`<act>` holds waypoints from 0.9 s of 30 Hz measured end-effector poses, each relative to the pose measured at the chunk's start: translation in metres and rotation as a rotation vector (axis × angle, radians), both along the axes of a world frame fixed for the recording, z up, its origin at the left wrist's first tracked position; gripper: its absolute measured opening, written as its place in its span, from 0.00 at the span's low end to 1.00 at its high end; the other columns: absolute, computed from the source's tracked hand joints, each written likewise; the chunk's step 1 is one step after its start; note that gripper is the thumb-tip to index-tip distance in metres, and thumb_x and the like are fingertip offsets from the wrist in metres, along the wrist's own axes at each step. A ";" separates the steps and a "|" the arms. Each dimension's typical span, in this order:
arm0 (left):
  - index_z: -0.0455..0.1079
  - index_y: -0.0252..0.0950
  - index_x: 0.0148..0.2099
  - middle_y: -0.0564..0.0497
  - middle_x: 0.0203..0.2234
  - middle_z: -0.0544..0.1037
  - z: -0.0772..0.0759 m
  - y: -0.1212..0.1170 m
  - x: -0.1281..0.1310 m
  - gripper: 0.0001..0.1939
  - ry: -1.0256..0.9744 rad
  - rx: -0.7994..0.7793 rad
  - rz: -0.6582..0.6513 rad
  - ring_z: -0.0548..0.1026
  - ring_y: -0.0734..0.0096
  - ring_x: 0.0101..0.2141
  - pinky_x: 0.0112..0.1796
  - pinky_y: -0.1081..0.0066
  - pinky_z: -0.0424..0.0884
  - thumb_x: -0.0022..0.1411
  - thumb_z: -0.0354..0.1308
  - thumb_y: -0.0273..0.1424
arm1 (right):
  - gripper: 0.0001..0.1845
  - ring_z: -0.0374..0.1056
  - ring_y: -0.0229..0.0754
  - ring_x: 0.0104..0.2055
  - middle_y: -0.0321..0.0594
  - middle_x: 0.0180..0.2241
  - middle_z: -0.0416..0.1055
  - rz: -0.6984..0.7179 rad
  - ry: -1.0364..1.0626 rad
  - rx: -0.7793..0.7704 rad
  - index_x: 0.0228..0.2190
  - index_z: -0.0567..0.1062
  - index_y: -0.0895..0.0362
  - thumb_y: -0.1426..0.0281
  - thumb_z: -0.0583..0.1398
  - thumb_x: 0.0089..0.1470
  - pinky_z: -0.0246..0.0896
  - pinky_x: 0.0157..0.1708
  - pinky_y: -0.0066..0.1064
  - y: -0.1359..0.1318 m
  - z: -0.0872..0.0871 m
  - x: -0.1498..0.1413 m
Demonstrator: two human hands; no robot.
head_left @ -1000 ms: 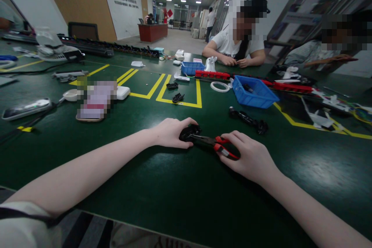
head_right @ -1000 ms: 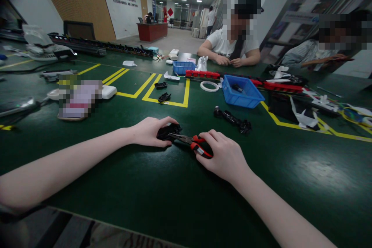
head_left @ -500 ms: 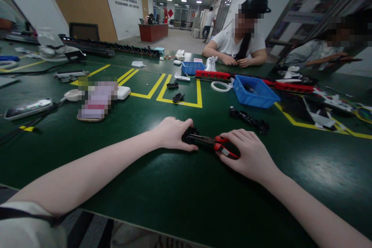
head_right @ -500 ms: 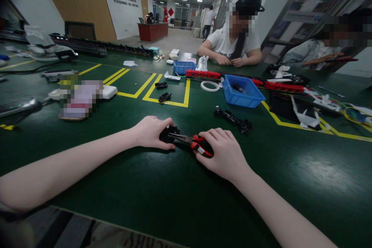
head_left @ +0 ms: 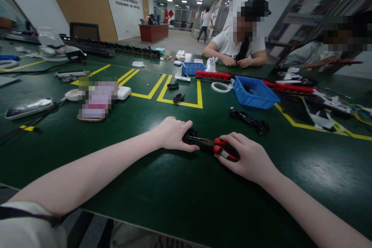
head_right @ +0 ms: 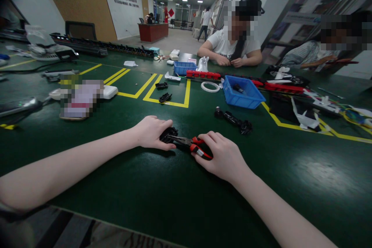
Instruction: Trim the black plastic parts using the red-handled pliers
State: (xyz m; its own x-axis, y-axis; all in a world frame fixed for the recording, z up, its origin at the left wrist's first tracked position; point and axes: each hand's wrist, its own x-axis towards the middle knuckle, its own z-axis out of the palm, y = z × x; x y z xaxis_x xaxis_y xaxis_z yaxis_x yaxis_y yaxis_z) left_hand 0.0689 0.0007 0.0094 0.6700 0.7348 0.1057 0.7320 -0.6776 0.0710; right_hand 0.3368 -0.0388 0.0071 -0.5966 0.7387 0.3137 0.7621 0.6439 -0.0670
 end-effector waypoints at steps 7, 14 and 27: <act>0.65 0.35 0.39 0.47 0.29 0.79 0.002 -0.003 0.000 0.32 -0.003 0.008 0.052 0.77 0.58 0.27 0.32 0.64 0.67 0.59 0.46 0.62 | 0.22 0.71 0.48 0.40 0.45 0.43 0.74 -0.003 -0.026 0.040 0.48 0.72 0.57 0.59 0.60 0.54 0.67 0.37 0.39 0.003 -0.001 0.001; 0.65 0.35 0.40 0.49 0.29 0.79 -0.001 -0.003 0.000 0.31 -0.045 0.010 0.080 0.77 0.59 0.27 0.31 0.65 0.65 0.60 0.46 0.61 | 0.24 0.68 0.51 0.49 0.49 0.49 0.72 0.040 -0.076 0.022 0.53 0.69 0.60 0.60 0.56 0.60 0.67 0.45 0.44 0.006 -0.004 0.002; 0.67 0.34 0.51 0.43 0.45 0.75 -0.007 -0.003 -0.002 0.43 -0.065 0.127 0.044 0.73 0.54 0.43 0.41 0.61 0.66 0.53 0.48 0.67 | 0.23 0.69 0.50 0.46 0.49 0.46 0.73 0.031 -0.017 0.017 0.50 0.71 0.59 0.59 0.58 0.58 0.68 0.42 0.43 0.008 -0.001 0.006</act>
State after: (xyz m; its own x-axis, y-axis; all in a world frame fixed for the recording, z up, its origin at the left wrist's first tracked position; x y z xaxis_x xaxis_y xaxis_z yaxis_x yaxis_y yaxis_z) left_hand 0.0671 -0.0023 0.0024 0.6265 0.7411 0.2414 0.7576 -0.6518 0.0349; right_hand 0.3424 -0.0309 0.0066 -0.6245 0.7144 0.3156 0.7426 0.6683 -0.0433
